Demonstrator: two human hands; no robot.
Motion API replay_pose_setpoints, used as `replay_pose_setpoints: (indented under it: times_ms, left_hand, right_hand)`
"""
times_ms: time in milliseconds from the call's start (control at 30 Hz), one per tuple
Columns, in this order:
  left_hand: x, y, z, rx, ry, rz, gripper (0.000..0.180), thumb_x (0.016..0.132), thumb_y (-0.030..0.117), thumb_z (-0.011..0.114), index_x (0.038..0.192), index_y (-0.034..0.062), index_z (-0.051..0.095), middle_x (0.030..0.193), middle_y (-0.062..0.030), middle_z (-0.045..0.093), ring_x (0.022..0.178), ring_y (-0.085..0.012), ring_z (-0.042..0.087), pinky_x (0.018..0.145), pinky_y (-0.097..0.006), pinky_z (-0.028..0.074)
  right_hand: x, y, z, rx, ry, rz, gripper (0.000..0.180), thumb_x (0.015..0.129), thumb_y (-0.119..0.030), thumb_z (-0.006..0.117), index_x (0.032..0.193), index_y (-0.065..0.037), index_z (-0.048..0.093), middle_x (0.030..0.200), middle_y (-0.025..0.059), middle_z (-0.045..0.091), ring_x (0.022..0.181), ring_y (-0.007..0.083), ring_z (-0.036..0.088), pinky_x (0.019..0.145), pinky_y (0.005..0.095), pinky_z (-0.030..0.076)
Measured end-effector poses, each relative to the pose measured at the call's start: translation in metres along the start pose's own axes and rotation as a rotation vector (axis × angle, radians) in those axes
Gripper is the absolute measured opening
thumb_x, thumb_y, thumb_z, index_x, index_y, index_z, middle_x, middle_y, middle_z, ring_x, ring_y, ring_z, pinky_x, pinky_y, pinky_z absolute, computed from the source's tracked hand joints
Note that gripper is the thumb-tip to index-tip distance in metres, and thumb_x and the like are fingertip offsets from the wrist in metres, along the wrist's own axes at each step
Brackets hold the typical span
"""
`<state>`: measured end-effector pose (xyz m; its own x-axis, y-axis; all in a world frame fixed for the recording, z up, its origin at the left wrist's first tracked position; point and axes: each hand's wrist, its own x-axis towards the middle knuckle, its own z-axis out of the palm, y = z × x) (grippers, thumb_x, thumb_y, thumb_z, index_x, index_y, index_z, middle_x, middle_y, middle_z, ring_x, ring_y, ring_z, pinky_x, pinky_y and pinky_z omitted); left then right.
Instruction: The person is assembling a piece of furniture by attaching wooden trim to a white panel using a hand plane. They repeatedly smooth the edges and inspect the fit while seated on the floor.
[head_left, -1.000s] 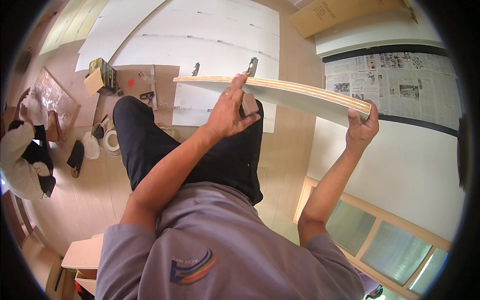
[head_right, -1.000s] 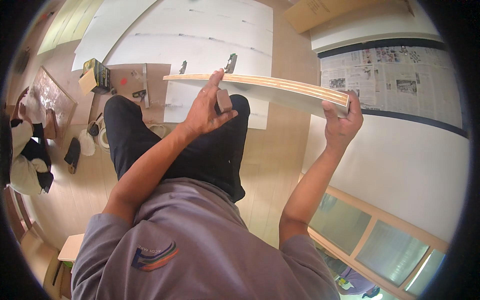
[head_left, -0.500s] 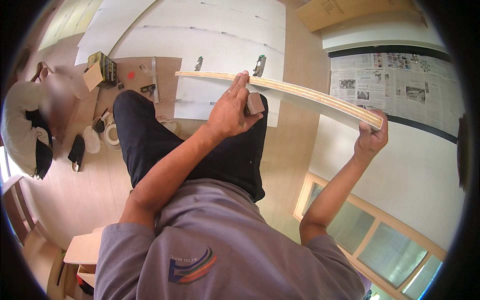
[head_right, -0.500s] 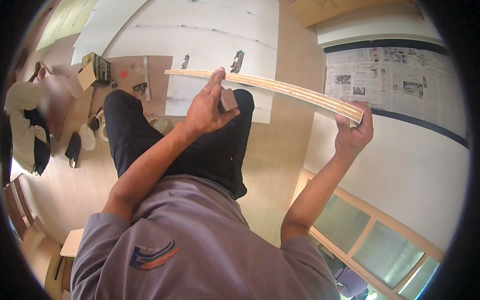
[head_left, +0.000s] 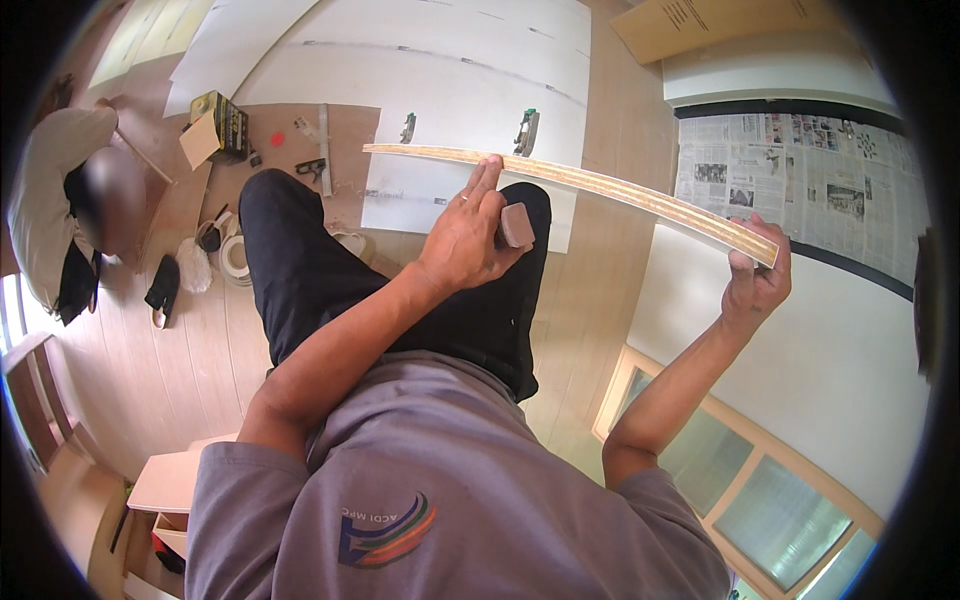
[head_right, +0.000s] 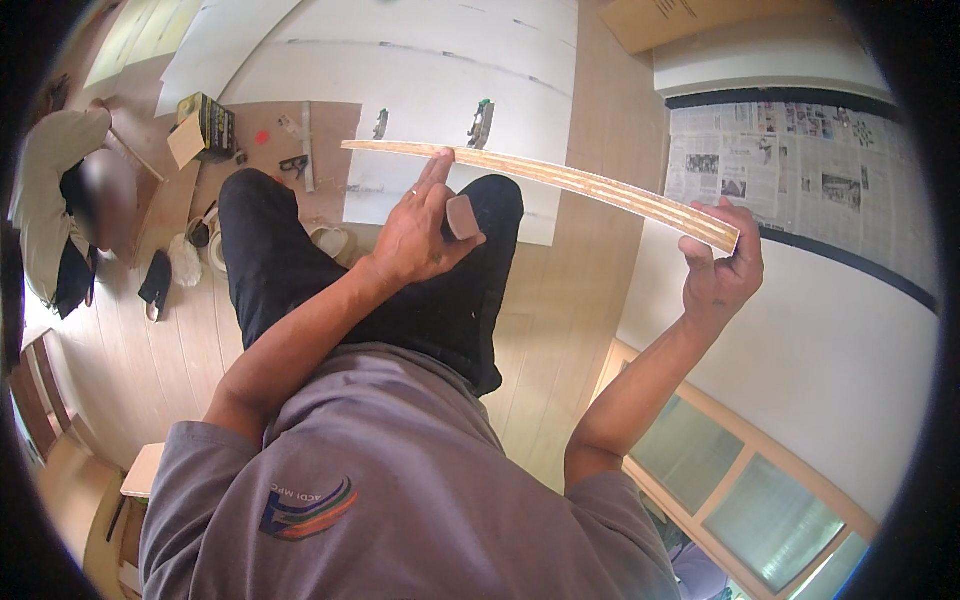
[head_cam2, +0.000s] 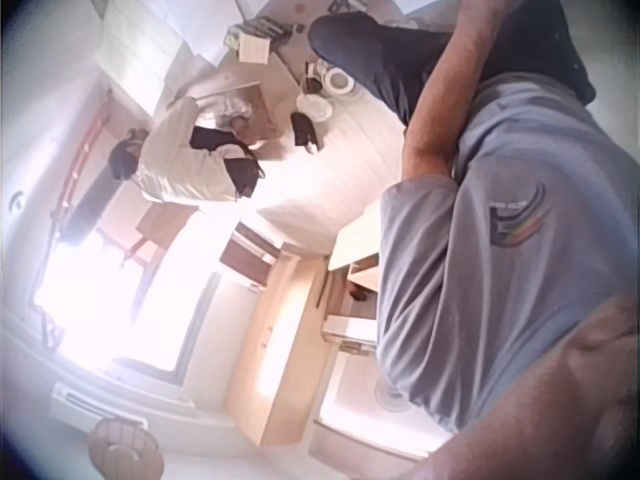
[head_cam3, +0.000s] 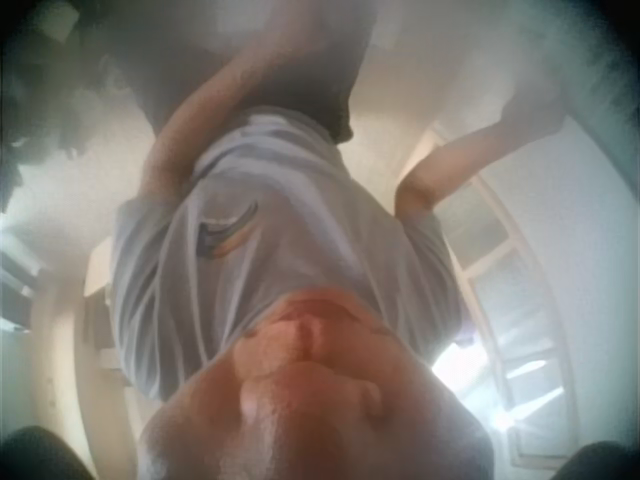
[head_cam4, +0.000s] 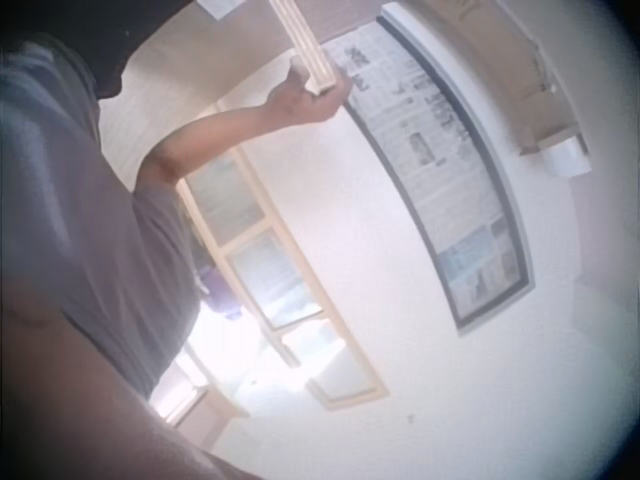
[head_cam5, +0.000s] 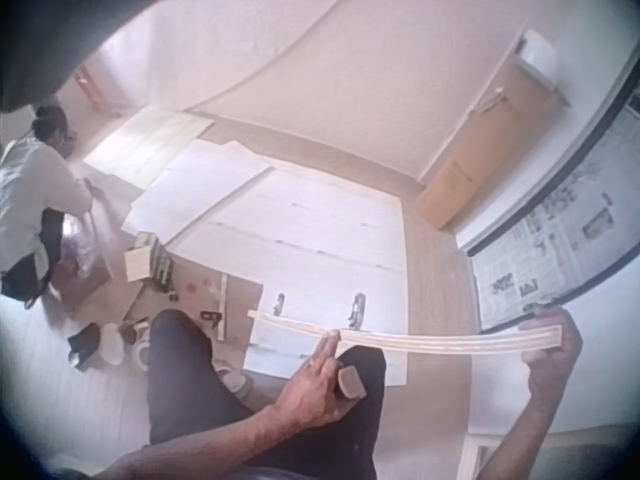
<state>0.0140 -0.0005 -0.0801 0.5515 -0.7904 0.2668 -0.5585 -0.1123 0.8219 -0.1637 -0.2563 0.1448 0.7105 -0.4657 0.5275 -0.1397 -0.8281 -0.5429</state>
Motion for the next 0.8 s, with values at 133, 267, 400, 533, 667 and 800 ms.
replay_pose_setpoints:
  times_ms: [133,267,400,533,667,800]
  left_hand:
    - [-0.001,0.004,-0.007,-0.002,0.014,-0.036,0.067,0.08,0.028,0.09,0.124,-0.0041,0.051,0.153,-0.0349,0.046,0.145,-0.0474,0.045,0.117,-0.051,0.042]
    - [-0.008,0.006,-0.035,-0.326,-0.051,-0.345,0.051,0.081,0.024,0.089,0.112,0.0009,0.056,0.12,-0.0249,0.069,0.115,-0.0411,0.069,0.096,-0.048,0.055]
    - [-0.016,-0.074,-0.043,-0.792,0.105,-0.645,0.041,0.08,0.008,0.082,0.112,0.003,0.057,0.092,-0.0067,0.064,0.083,-0.019,0.067,0.073,-0.035,0.056]
    - [-0.01,-0.118,-0.073,-1.034,0.086,-0.782,0.036,0.085,0.017,0.079,0.11,-0.0006,0.06,0.094,-0.009,0.064,0.086,-0.0229,0.069,0.076,-0.035,0.053]
    - [0.006,-0.134,-0.069,-0.809,-0.102,-0.676,0.042,0.09,0.024,0.077,0.12,-0.0012,0.06,0.103,-0.0124,0.065,0.097,-0.0241,0.069,0.081,-0.035,0.054]
    - [0.032,-0.126,-0.047,-1.062,-0.125,-0.626,0.064,0.093,0.039,0.077,0.139,-0.0001,0.057,0.117,-0.0156,0.065,0.109,-0.0275,0.069,0.084,-0.043,0.058]
  right_hand:
    - [0.001,-0.003,0.001,0.019,0.005,0.007,0.055,0.079,-0.046,0.092,0.104,-0.002,0.072,0.096,0.0089,0.076,0.097,0.0217,0.07,0.115,0.0483,0.045]
    - [-0.005,-0.002,0.005,0.081,0.056,0.074,0.053,0.079,-0.044,0.092,0.104,-0.002,0.071,0.097,0.0075,0.075,0.097,0.0208,0.069,0.11,0.0435,0.048]
    - [-0.011,-0.004,0.002,-0.01,0.048,0.112,0.054,0.079,-0.043,0.093,0.108,-0.003,0.071,0.1,0.0054,0.074,0.097,0.0203,0.068,0.1,0.037,0.051]
    - [-0.008,-0.017,0.007,-0.088,0.049,0.047,0.058,0.079,-0.042,0.093,0.116,-0.003,0.071,0.107,0.0064,0.073,0.101,0.0199,0.067,0.097,0.0354,0.051]
    - [-0.005,-0.039,0.016,-0.132,0.117,-0.022,0.061,0.081,-0.043,0.092,0.122,-0.003,0.07,0.113,0.0086,0.072,0.105,0.02,0.066,0.098,0.0362,0.051]
    - [-0.007,-0.021,0.021,-0.069,0.097,-0.002,0.06,0.081,-0.048,0.091,0.113,-0.002,0.07,0.103,0.0068,0.072,0.095,0.0183,0.066,0.091,0.0322,0.052]
